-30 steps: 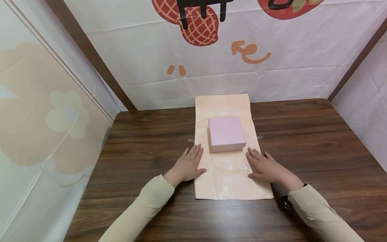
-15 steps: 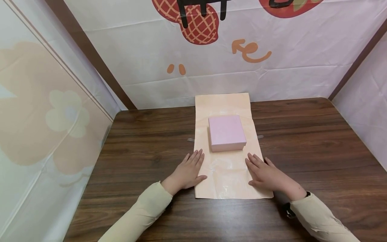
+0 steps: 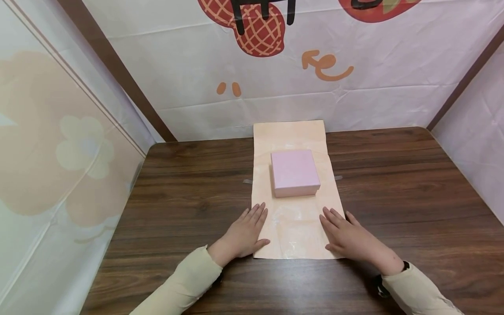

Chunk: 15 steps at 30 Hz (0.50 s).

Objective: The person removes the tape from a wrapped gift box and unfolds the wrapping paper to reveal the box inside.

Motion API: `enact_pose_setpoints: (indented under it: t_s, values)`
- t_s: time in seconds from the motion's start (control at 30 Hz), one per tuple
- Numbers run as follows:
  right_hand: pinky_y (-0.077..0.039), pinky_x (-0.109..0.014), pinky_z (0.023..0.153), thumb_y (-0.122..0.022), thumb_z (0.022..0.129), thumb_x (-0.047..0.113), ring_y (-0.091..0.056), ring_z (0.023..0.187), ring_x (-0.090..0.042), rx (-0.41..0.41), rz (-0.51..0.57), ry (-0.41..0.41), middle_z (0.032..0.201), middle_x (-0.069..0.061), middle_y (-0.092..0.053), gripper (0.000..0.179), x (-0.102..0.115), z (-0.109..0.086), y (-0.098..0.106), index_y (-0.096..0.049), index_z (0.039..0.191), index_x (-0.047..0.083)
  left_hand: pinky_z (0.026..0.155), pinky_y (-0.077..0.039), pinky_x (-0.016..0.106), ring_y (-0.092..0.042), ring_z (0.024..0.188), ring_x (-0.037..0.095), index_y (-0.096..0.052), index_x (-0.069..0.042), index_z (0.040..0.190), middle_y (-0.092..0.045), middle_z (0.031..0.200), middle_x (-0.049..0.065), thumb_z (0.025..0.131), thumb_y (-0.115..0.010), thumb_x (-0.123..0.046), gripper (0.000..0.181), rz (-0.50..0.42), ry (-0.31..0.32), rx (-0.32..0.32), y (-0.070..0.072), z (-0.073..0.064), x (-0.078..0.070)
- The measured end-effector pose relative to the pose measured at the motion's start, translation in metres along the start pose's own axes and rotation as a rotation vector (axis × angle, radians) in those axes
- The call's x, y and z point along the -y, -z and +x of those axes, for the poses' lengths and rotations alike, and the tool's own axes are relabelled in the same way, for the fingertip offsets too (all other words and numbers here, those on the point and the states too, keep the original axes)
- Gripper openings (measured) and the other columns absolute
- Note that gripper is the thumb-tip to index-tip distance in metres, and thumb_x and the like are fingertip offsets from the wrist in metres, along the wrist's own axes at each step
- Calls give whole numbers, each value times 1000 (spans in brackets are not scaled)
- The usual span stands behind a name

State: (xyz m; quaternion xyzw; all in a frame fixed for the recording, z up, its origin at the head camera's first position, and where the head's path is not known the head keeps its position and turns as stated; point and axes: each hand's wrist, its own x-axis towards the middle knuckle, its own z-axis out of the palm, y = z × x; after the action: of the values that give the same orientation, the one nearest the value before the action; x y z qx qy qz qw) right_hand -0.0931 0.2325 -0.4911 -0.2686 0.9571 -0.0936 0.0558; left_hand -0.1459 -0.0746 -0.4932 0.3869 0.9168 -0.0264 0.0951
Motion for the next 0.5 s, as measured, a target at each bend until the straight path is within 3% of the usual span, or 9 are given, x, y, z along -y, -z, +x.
enact_pose_setpoints:
  t_s: [0.33,0.5]
  values:
    - [-28,-63,99,-70,83,31,-38,130,-41,-22,-18,35,144,-26,-36,68,7,-13,-1,-45,137,-5,112,-22,44,-19,141,30,-25,3,147,-19,154,19,96,-46,-48,76,-14,-23,-10,-4,-13,-6]
    - [-30,-63,98,-70,82,36,-37,131,-39,11,-12,61,145,-25,-36,73,4,-12,3,-44,138,-4,112,-20,44,-16,141,32,-23,5,147,-18,154,21,96,-47,-47,77,-77,-43,-26,1,-13,1]
